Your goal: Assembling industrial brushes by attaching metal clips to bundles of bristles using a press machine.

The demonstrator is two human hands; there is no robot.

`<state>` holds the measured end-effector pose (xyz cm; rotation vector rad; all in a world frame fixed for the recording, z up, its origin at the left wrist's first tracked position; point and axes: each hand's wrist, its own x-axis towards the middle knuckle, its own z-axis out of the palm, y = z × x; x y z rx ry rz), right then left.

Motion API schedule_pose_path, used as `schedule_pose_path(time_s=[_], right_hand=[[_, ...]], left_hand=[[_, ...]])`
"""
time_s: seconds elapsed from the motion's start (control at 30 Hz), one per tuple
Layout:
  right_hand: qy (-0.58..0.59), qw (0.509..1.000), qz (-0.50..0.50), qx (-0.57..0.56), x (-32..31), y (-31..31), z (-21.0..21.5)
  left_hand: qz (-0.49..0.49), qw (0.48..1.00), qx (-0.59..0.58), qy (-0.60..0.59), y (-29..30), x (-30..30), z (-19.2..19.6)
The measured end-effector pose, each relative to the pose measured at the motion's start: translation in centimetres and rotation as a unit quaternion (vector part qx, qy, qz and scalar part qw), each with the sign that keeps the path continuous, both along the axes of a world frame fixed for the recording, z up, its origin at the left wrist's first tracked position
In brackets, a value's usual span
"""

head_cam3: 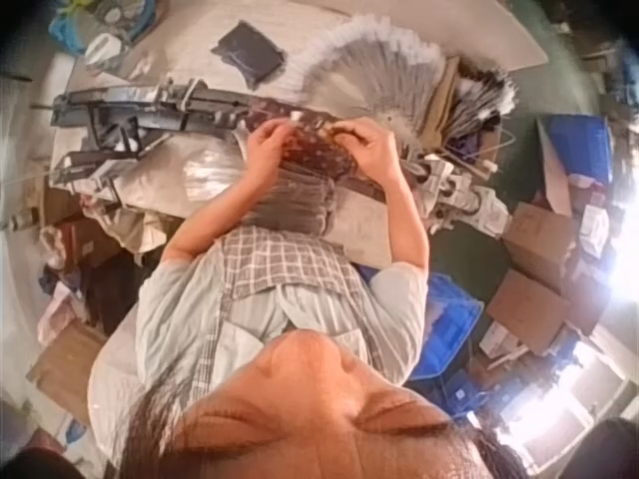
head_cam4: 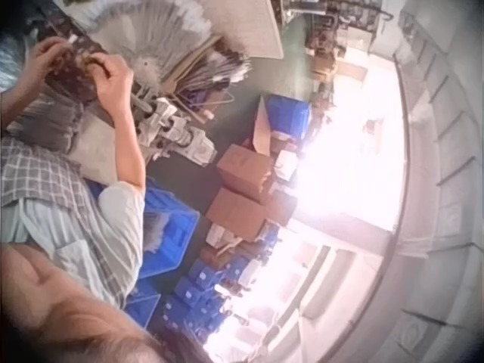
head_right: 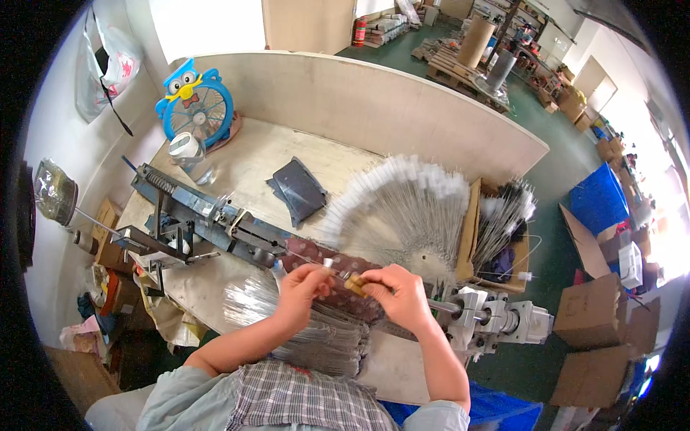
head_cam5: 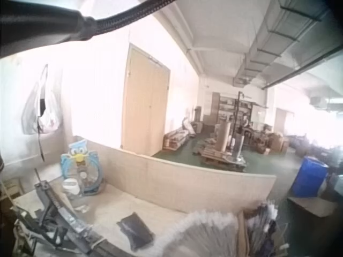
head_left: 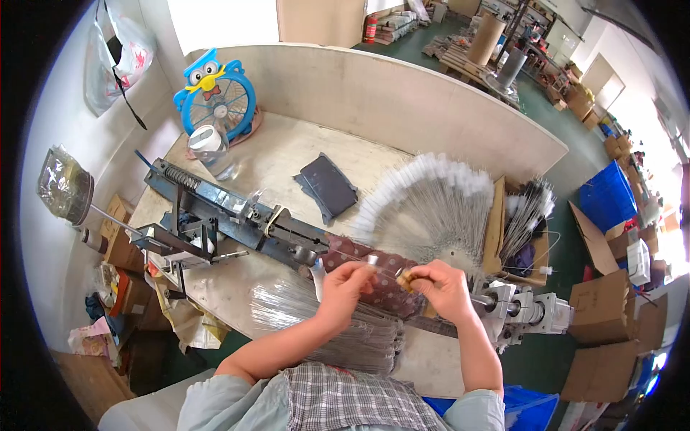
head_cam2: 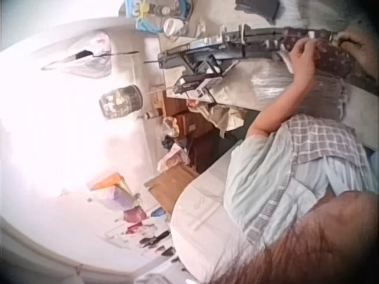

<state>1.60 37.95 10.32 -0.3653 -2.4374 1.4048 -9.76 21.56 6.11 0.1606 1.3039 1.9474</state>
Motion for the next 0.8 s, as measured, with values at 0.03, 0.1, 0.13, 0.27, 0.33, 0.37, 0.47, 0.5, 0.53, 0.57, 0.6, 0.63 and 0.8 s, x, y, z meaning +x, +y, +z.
schedule_pose_path(time_s=[0.03, 0.1, 0.13, 0.27, 0.33, 0.37, 0.47, 0.5, 0.53, 0.57, 0.6, 0.63, 0.8], right_hand=[[0.0, 1.0, -0.002, 0.0, -0.4, -0.2, 0.3], [0.071, 0.97, 0.009, 0.234, -1.7, -0.7, 1.1], [0.087, 0.96, 0.0, 0.266, -2.6, -1.4, 1.9], [0.129, 0.935, -0.036, 0.327, -7.1, -3.7, 1.9], [0.036, 0.931, -0.02, 0.362, -8.8, -4.1, 0.9], [0.035, 0.93, -0.023, 0.365, -8.7, -4.1, 0.6], [0.047, 0.97, 0.009, 0.237, -8.4, -4.3, 0.6], [0.047, 0.97, 0.015, 0.236, -8.1, -4.3, 1.1], [0.012, 0.977, 0.018, 0.213, -7.9, -4.3, 1.5], [-0.024, 0.982, 0.02, 0.188, -7.9, -4.3, 1.6], [-0.052, 0.987, 0.021, 0.151, -7.8, -4.1, 1.5], [-0.052, 0.987, 0.02, 0.153, -7.9, -4.0, 1.4], [-0.104, 0.994, 0.013, -0.01, -8.3, -3.7, 0.9]], left_hand=[[0.046, 0.999, -0.004, -0.011, -0.7, -0.3, -0.1], [0.091, 0.996, -0.01, -0.023, -1.3, -0.8, 0.2], [0.091, 0.995, -0.003, -0.036, -1.7, -1.0, 0.5], [0.076, 0.995, 0.011, -0.07, -2.1, -1.4, 1.0], [0.07, 0.994, 0.014, -0.081, -2.1, -1.6, 1.1], [0.056, 0.994, 0.015, -0.088, -2.0, -1.5, 1.1], [0.053, 0.995, 0.012, -0.08, -2.0, -1.8, 0.8], [0.038, 0.997, 0.009, -0.067, -2.0, -1.7, 0.7], [0.043, 0.996, 0.029, -0.067, -2.0, -1.6, 0.5], [0.049, 0.996, 0.029, -0.068, -2.4, -1.6, 0.5], [0.038, 0.998, 0.017, -0.054, -2.5, -1.6, 0.5], [0.029, 0.999, 0.006, -0.039, -2.6, -1.7, 0.6], [-0.006, 0.996, 0.026, -0.087, -2.9, -2.2, 0.8]])
